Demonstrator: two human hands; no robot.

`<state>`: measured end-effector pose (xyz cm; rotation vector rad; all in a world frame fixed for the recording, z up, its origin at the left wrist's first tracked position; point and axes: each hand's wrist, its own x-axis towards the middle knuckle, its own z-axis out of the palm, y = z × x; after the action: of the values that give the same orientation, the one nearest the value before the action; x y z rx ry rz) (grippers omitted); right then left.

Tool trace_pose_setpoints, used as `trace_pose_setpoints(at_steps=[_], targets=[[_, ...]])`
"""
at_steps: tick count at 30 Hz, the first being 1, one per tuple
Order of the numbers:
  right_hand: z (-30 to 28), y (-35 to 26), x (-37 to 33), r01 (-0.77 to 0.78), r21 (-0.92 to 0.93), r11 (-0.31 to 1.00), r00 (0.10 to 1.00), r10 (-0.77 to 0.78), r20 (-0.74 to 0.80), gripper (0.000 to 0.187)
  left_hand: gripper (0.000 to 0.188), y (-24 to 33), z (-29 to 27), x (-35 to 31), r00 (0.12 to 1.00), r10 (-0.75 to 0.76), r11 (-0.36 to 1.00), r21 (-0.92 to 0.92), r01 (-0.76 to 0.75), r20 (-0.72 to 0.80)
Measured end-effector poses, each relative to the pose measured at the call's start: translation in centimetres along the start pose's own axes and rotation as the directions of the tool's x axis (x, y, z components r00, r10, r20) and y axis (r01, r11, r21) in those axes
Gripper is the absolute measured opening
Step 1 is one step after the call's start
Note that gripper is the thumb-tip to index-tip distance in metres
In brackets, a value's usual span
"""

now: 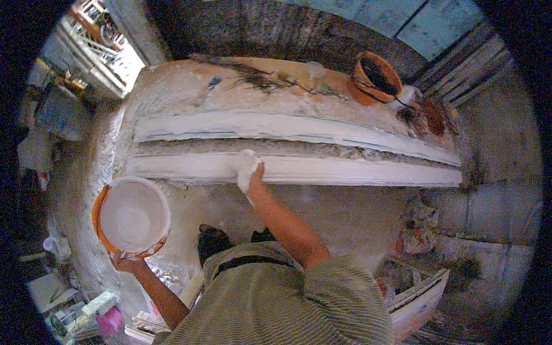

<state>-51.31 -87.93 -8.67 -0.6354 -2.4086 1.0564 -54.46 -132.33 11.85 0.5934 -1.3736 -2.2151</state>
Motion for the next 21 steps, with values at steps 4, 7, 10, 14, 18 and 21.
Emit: trace_pose_setpoints(at_steps=[4, 7, 10, 14, 18, 21], targets=[[-13.7, 10.8, -4.5, -0.189, 0.981, -0.040, 0.694, 0.701, 0.162, 0.039, 0.064, -0.5, 0.7, -5.2, 0.998, 0.015, 1.000, -0.019, -0.014, 0.066], [-24.0, 19.6, -6.9, -0.189, 0.982, 0.006, 0.532, 0.841, 0.097, 0.043, 0.066, -0.2, 0.6, -7.7, 0.994, -0.039, 0.999, -0.005, 0.040, 0.104], [-33.4, 26.1, -7.8, -0.169, 0.970, 0.174, 0.466, 0.882, -0.077, 0.037, 0.068, 0.4, 0.8, -9.4, 0.988, -0.082, 0.996, -0.033, 0.087, 0.129], [-41.1, 29.0, -6.0, -0.197, 0.905, 0.378, 0.448, 0.855, -0.260, 0.031, 0.069, 1.7, 1.3, -11.7, 0.997, -0.082, 0.994, -0.067, 0.082, 0.003], [-39.4, 27.0, -2.6, -0.249, 0.777, 0.578, 0.575, 0.734, -0.362, 0.029, 0.069, 2.9, 1.8, -14.1, 0.994, -0.082, 0.983, -0.159, 0.093, 0.077], [-31.4, 23.1, -1.5, -0.320, 0.412, 0.853, 0.777, 0.485, -0.401, 0.030, 0.068, 3.4, 1.8, -14.7, 0.991, -0.114, 0.959, -0.252, 0.127, 0.066]])
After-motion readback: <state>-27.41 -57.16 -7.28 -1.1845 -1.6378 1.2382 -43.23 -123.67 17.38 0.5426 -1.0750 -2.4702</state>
